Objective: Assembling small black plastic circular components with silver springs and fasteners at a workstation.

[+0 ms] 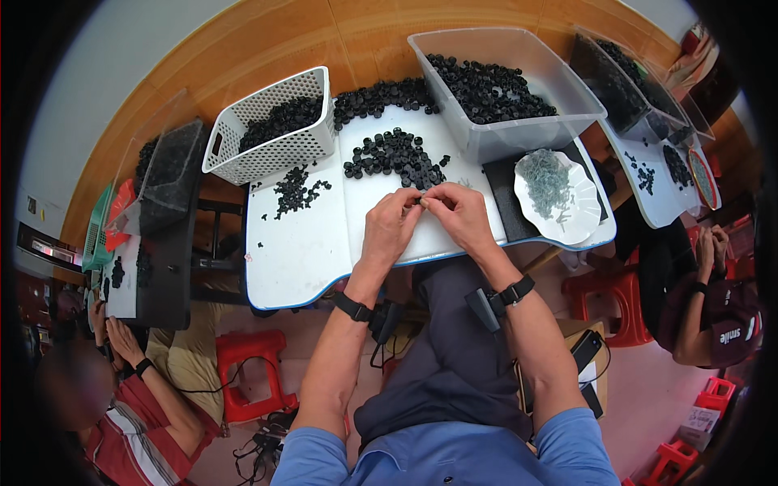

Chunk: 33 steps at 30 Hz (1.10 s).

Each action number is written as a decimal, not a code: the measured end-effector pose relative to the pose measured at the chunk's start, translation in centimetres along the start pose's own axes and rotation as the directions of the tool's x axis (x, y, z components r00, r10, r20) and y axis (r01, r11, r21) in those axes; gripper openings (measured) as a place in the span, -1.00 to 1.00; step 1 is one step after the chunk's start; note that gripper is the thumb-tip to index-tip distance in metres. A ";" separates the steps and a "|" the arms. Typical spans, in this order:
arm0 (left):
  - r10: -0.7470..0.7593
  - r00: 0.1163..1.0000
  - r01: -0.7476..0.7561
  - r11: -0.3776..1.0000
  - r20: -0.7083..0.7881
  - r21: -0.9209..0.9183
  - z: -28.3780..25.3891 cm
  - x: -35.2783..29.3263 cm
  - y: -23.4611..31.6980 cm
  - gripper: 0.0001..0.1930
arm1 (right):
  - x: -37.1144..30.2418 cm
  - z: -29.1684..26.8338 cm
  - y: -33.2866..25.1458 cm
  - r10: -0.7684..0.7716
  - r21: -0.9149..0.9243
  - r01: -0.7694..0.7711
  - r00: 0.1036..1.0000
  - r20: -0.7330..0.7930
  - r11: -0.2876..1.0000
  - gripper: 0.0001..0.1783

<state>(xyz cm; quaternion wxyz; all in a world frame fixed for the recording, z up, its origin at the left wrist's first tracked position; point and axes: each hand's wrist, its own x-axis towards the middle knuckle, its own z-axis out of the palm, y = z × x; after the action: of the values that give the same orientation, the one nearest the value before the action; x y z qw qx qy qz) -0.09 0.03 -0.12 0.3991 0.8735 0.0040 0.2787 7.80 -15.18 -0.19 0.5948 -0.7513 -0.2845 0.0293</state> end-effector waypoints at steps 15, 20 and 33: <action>0.087 0.993 -0.093 0.993 -0.084 -0.071 -0.3 0.5 0.2 -0.79 | 0.3 -1.1 0.3 0.103 0.467 -0.154 0.986 0.133 0.871 -0.83; 0.061 0.997 -0.064 0.996 -0.051 -0.064 -0.6 0.3 0.0 -0.80 | 0.3 -0.6 -0.3 0.105 0.369 -0.144 0.987 0.122 0.918 -0.81; 0.051 0.989 -0.005 0.951 -0.139 0.310 -6.2 4.7 -7.5 -0.52 | 0.3 -0.5 -0.4 -0.013 0.081 0.025 0.989 -0.149 0.996 -0.81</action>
<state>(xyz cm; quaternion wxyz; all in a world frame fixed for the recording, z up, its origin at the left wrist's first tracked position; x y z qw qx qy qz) 2.42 10.50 0.19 0.2521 0.9026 0.0643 0.3430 8.07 -15.45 0.36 0.6453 -0.7233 -0.2451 -0.0205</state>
